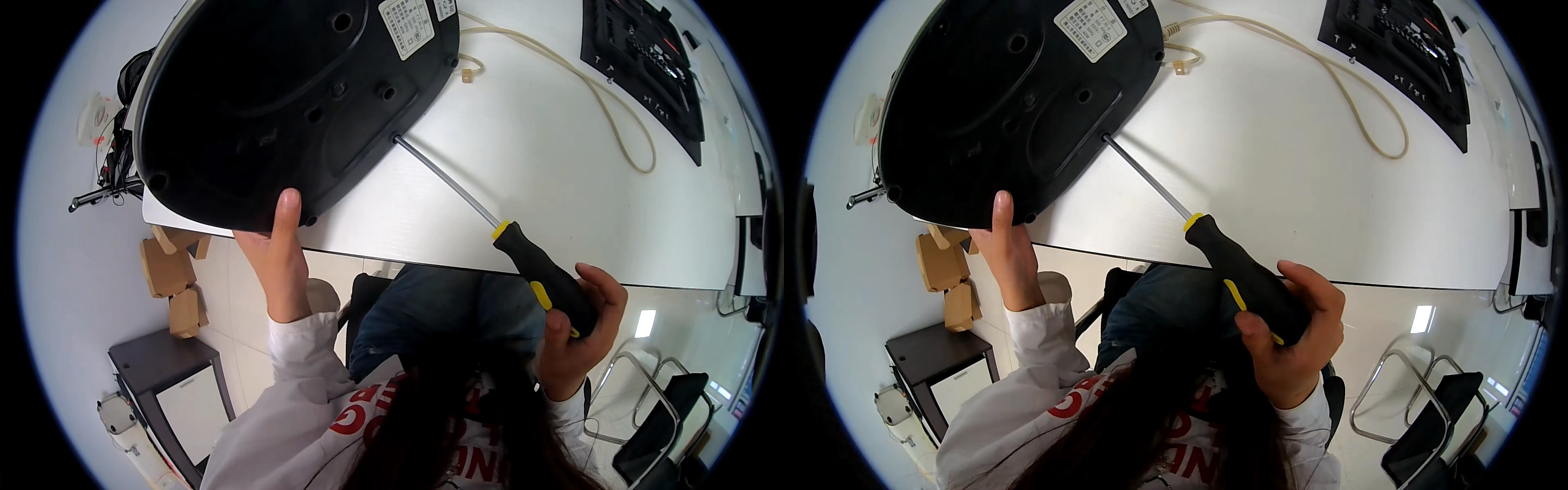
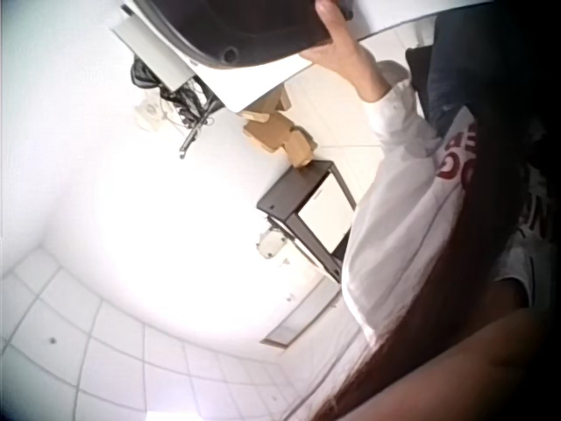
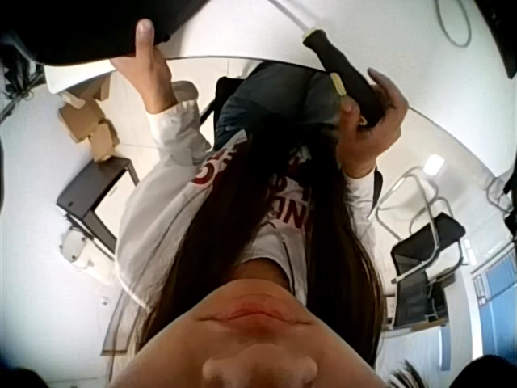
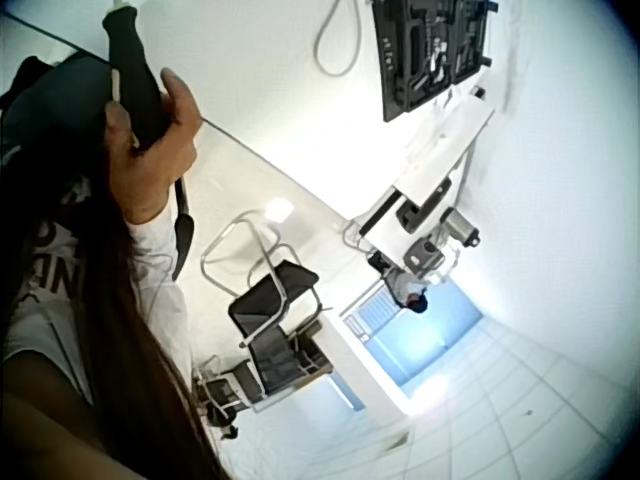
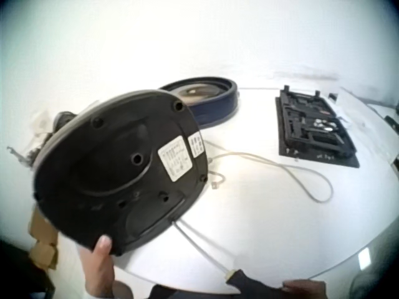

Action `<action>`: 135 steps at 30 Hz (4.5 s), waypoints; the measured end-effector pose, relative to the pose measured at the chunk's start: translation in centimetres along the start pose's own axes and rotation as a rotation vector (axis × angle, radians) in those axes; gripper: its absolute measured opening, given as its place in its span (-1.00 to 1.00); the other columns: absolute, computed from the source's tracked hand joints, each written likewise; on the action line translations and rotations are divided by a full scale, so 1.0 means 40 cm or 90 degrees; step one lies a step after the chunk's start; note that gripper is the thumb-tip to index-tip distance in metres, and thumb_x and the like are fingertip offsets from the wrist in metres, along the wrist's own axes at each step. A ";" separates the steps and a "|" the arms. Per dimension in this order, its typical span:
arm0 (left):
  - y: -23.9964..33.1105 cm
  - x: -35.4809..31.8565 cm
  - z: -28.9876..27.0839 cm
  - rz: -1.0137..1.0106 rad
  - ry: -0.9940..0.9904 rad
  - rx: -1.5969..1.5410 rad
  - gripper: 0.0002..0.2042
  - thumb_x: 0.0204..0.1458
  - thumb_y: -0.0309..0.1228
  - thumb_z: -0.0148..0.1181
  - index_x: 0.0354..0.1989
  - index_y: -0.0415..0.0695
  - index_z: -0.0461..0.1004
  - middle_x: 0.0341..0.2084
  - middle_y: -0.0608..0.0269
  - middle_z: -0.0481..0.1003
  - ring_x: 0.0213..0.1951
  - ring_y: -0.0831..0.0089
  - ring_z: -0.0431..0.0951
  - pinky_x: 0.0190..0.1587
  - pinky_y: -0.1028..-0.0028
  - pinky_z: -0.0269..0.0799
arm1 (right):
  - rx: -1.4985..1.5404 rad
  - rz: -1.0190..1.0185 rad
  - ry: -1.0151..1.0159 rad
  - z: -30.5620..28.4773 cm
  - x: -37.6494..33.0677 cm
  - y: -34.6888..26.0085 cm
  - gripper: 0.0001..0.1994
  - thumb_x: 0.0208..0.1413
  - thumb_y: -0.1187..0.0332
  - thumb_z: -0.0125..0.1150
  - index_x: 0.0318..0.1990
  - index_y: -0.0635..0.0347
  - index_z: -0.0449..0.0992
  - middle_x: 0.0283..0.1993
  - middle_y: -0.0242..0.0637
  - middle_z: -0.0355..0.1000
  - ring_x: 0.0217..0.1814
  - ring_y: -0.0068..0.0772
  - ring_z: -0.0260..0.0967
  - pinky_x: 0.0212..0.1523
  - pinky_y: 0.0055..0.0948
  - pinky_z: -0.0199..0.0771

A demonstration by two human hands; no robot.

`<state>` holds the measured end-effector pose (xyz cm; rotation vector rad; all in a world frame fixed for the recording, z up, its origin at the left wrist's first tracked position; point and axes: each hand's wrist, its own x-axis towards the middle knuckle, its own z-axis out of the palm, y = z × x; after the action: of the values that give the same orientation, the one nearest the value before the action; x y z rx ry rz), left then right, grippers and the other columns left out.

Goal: The person uses a screwdriver to remove screws from the base of a white appliance, then flips it over to continue unscrewing the bottom panel. The appliance is handled and rotated to access different screw locations.

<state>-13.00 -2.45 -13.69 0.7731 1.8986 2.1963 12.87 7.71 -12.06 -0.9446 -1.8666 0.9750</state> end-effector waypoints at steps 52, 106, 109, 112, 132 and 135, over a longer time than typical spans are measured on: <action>0.017 -0.014 0.068 0.035 0.070 -0.001 -0.57 -0.08 -0.30 0.18 -0.08 -0.25 0.23 -0.23 0.26 0.37 -0.28 0.58 0.36 -0.30 0.65 0.24 | -0.037 -0.089 -0.180 -0.026 0.067 -0.008 -0.61 -0.37 0.55 0.34 -0.24 0.05 0.49 -0.49 -0.28 0.31 -0.55 -0.44 0.34 -0.62 -0.62 0.30; 0.114 -0.239 0.278 -0.596 -0.425 -0.473 -0.69 0.11 -0.18 -0.10 -0.08 -0.10 0.25 -0.36 0.40 0.38 -0.42 0.66 0.32 -0.39 0.65 0.24 | -0.237 0.226 -0.359 -0.121 0.063 -0.141 -0.67 0.00 0.26 0.09 -0.11 0.21 0.27 -0.35 -0.15 0.33 -0.40 -0.14 0.34 -0.48 -0.31 0.31; 0.123 -0.232 0.281 -0.584 -0.477 -0.481 -0.67 0.11 -0.16 -0.11 -0.06 -0.12 0.25 -0.39 0.41 0.37 -0.46 0.68 0.27 -0.43 0.65 0.20 | -0.184 0.030 -0.263 -0.128 0.059 -0.127 -0.67 0.02 0.23 0.05 -0.13 0.24 0.24 -0.32 -0.12 0.31 -0.34 -0.11 0.32 -0.40 -0.26 0.32; 0.107 -0.228 0.277 -0.614 -0.518 -0.495 -0.64 0.11 -0.15 -0.11 -0.04 -0.13 0.23 -0.41 0.41 0.36 -0.49 0.70 0.24 -0.45 0.65 0.17 | -0.200 -0.076 -0.216 -0.123 0.049 -0.112 -0.68 0.02 0.26 0.06 -0.14 0.24 0.24 -0.31 -0.10 0.31 -0.33 -0.10 0.32 -0.38 -0.25 0.32; 0.120 -0.254 0.285 -0.673 -0.405 -0.528 -0.59 -0.02 -0.30 0.14 -0.03 -0.24 0.26 -0.43 0.39 0.38 -0.56 0.69 0.24 -0.53 0.68 0.13 | -0.189 0.118 -0.218 -0.123 0.041 -0.121 -0.55 -0.11 0.20 0.22 -0.08 0.21 0.29 -0.38 -0.17 0.37 -0.58 -0.22 0.35 -0.58 -0.37 0.31; 0.122 -0.237 0.273 -0.705 -0.422 -0.534 -0.61 0.01 -0.38 0.10 0.00 -0.24 0.24 -0.40 0.38 0.38 -0.54 0.68 0.25 -0.52 0.67 0.14 | -0.201 0.087 -0.220 -0.098 0.040 -0.102 -0.60 -0.10 0.35 0.22 -0.09 0.26 0.29 -0.41 -0.12 0.35 -0.59 -0.21 0.35 -0.59 -0.39 0.30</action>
<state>1.28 2.25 -10.97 0.1368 0.6334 1.4511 14.75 8.43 -6.54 -1.1582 -2.3202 0.9888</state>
